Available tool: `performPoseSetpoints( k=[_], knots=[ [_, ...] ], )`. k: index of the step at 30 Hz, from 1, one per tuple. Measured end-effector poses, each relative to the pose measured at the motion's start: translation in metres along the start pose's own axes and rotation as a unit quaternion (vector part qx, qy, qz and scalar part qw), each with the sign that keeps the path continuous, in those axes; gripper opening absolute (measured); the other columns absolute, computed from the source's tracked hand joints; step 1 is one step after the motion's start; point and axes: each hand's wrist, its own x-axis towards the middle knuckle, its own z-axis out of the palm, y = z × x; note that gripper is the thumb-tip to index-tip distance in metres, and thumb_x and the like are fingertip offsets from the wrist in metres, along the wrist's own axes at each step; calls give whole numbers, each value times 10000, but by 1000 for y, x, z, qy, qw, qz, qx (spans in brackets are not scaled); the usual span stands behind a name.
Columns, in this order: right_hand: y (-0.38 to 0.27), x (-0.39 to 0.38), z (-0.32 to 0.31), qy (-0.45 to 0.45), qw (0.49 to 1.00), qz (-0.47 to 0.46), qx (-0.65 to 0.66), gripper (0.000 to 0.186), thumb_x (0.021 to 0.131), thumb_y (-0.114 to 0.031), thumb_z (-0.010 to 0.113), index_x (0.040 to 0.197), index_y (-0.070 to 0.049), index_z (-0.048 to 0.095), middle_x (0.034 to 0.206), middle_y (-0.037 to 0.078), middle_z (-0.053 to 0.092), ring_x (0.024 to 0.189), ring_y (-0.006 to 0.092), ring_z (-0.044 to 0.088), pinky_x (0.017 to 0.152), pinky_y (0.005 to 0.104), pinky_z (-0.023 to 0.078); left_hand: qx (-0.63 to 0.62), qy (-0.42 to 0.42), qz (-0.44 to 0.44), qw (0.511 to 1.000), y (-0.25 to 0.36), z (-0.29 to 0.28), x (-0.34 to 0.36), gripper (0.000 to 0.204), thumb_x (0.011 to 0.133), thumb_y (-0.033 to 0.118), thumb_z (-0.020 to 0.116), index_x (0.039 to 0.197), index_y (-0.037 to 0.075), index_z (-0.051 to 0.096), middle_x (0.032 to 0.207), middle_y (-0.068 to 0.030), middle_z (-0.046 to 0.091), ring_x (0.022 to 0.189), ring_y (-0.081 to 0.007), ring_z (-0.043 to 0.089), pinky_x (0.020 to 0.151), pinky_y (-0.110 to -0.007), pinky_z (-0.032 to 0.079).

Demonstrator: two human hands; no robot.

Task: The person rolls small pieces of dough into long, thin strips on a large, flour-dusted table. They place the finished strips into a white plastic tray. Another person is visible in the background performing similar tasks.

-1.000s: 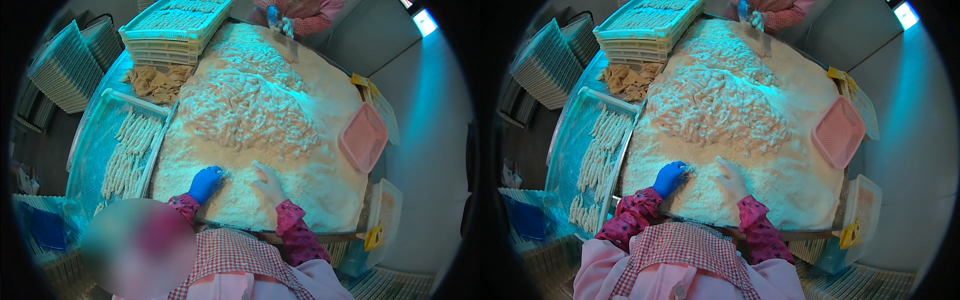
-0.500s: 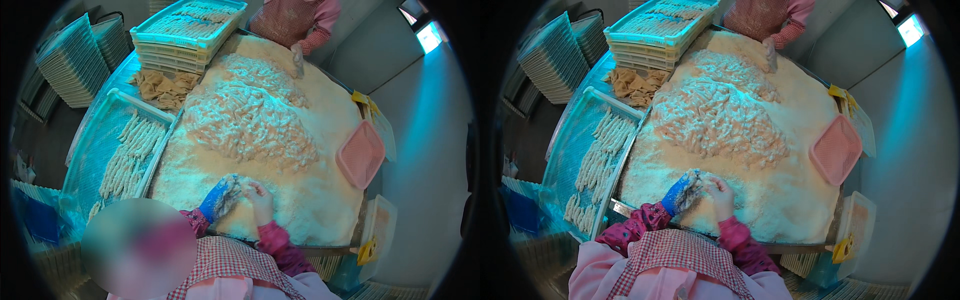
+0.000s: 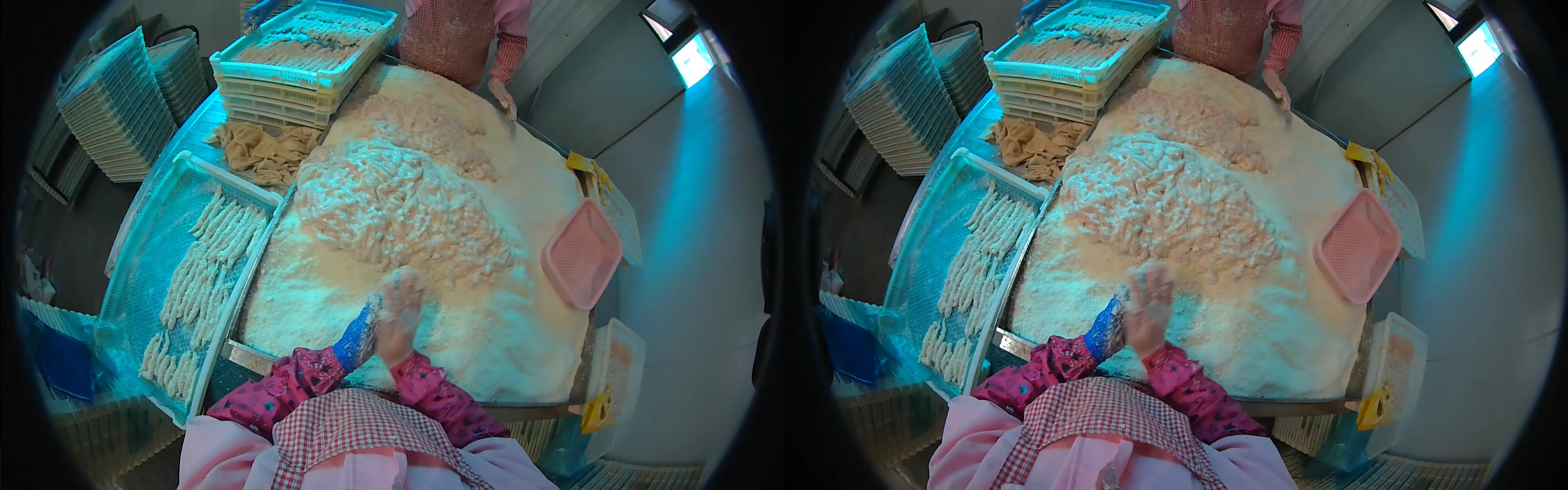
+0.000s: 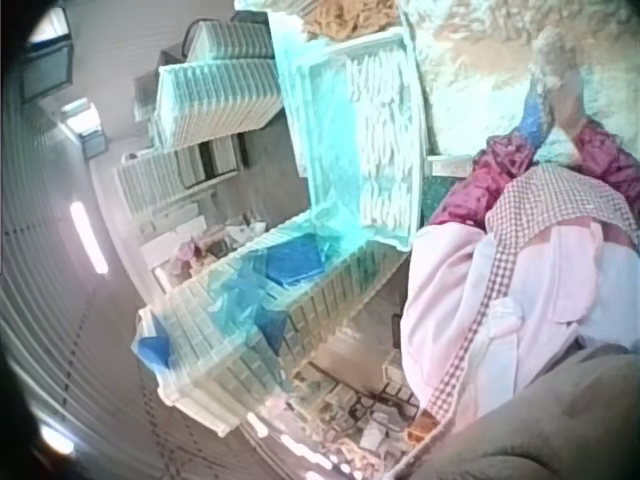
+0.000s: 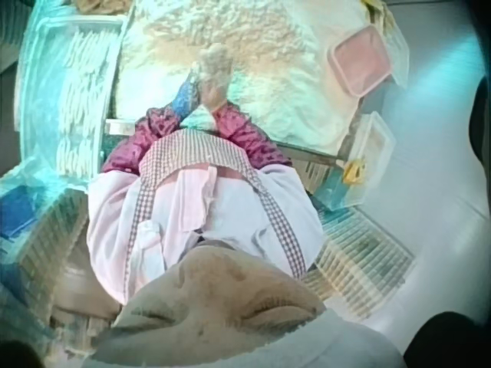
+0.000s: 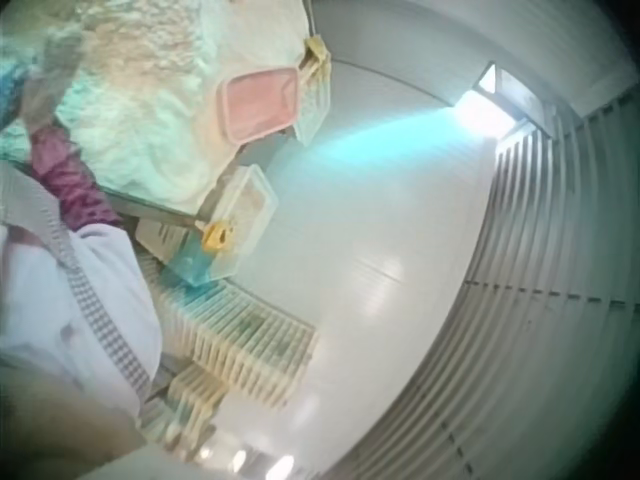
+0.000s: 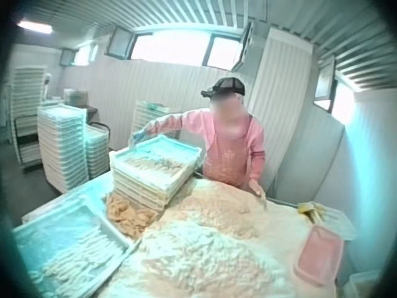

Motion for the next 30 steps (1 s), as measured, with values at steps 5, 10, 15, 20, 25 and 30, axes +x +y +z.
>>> performPoseSetpoints(
  k=[5,10,15,20,25,30],
  knots=[
    [-24,-13,1,-43,974,-39,217,435,915,-253,354,1310,-93,440,1414,168,304,1343,368,180,1070,504,129,-20,-64,476,877,-44,39,26,539,968,404,259,1425,129,181,1453,-76,236,1318,-221,254,1085,-362,186],
    [5,4,4,-56,994,75,49,528,940,-361,299,1366,-50,320,1432,189,252,1350,377,137,1081,485,71,-109,-10,80,991,0,-3,15,577,953,451,296,1411,109,215,1413,-72,301,1268,-198,324,1054,-336,257],
    [9,20,15,-21,964,162,211,525,908,-324,442,1314,-8,339,1329,208,370,1243,363,323,1037,440,221,-158,-4,166,973,46,-70,16,515,925,459,402,1266,72,420,917,-27,519,776,-113,525,680,-267,461],
    [18,-41,15,-364,925,-33,106,284,862,-159,521,1119,-42,540,1119,156,542,1066,262,496,917,368,380,93,235,150,956,78,-63,-17,410,929,381,451,1172,54,504,570,64,401,403,-33,344,373,-173,285],
    [34,-64,-30,-196,856,316,360,266,824,-60,540,1088,-33,554,1044,113,564,1030,208,530,876,319,418,92,268,131,950,66,-100,-38,374,936,339,450,1154,43,518,604,54,450,424,-13,362,351,-157,292],
    [35,-51,-14,-72,831,382,397,336,792,11,563,1128,-6,546,1168,114,548,1102,192,516,924,315,403,-65,72,24,995,37,-58,-14,503,949,443,320,1343,131,324,1203,-90,507,700,-124,541,439,-189,423]
  ],
)
